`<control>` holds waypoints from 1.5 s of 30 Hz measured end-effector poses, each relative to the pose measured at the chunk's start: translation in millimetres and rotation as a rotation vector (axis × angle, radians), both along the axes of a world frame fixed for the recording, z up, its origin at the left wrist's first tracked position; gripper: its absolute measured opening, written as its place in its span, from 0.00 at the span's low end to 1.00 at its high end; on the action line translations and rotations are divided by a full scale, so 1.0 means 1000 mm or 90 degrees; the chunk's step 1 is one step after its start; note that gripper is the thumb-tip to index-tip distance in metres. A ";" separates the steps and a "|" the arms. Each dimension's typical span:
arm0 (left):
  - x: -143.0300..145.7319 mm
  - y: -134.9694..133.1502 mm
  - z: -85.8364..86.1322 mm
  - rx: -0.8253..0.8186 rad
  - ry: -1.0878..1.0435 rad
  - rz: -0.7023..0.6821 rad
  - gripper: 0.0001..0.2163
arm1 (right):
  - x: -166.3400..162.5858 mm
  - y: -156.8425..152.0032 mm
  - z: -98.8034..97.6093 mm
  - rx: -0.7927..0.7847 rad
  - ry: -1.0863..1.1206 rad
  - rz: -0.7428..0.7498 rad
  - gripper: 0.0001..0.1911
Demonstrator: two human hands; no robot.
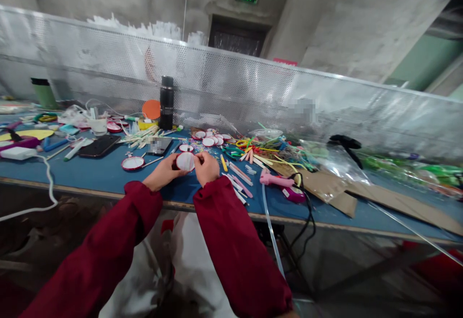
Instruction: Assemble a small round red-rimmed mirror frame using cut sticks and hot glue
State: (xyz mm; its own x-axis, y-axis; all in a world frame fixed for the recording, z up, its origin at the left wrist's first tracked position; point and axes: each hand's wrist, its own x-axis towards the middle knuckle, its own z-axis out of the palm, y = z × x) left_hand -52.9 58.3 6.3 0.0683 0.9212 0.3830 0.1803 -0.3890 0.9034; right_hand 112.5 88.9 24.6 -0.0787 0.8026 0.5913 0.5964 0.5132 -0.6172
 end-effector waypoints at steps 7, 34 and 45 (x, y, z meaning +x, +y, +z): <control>-0.003 0.008 -0.007 -0.017 0.007 0.023 0.35 | 0.001 -0.003 0.003 0.004 -0.001 0.000 0.06; 0.001 -0.004 0.007 0.033 -0.037 0.065 0.28 | -0.002 0.000 -0.002 0.020 0.011 0.033 0.05; 0.003 -0.006 0.005 0.069 0.020 -0.018 0.35 | 0.001 -0.001 0.000 0.028 0.014 -0.002 0.06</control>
